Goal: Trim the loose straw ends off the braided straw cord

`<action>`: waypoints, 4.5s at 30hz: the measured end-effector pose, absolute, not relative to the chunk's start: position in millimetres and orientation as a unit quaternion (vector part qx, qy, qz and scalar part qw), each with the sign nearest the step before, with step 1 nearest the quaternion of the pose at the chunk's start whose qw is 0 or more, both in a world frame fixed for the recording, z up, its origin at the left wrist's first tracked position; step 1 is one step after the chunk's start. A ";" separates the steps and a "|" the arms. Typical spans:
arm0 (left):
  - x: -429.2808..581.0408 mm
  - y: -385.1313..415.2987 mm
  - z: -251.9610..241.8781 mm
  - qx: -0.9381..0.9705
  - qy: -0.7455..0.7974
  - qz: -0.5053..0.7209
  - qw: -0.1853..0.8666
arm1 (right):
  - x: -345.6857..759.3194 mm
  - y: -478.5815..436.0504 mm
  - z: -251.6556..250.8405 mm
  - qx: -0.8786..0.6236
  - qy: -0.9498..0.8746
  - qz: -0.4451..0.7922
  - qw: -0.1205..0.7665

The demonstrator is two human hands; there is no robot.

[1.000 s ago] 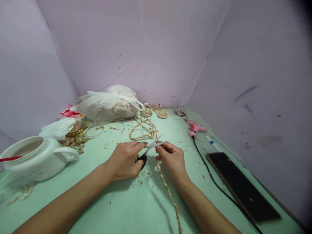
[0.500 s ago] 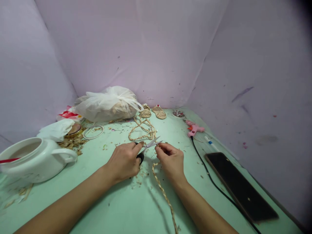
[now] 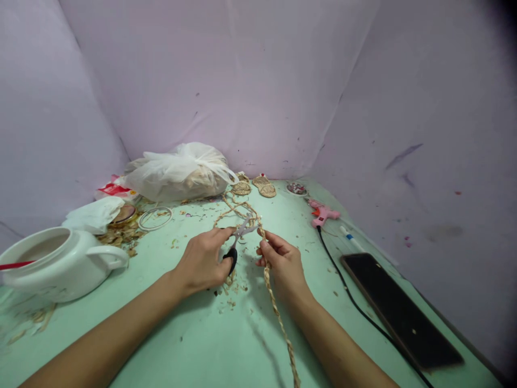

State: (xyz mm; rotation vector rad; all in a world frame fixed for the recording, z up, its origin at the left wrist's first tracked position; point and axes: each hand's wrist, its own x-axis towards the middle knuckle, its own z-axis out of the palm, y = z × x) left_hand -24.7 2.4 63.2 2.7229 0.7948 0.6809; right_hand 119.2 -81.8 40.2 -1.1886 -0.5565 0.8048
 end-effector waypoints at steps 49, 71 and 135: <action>-27.6 8.6 56.5 0.941 0.249 0.214 0.085 | 123.5 -89.2 52.5 -0.412 -0.251 0.611 0.628; -28.5 11.2 54.8 0.964 0.223 0.142 -0.016 | 122.0 -85.7 57.1 -0.474 -0.264 0.575 0.612; -27.3 8.7 60.3 0.977 0.189 0.097 -0.003 | 121.0 -83.0 50.8 -0.561 -0.277 0.416 0.660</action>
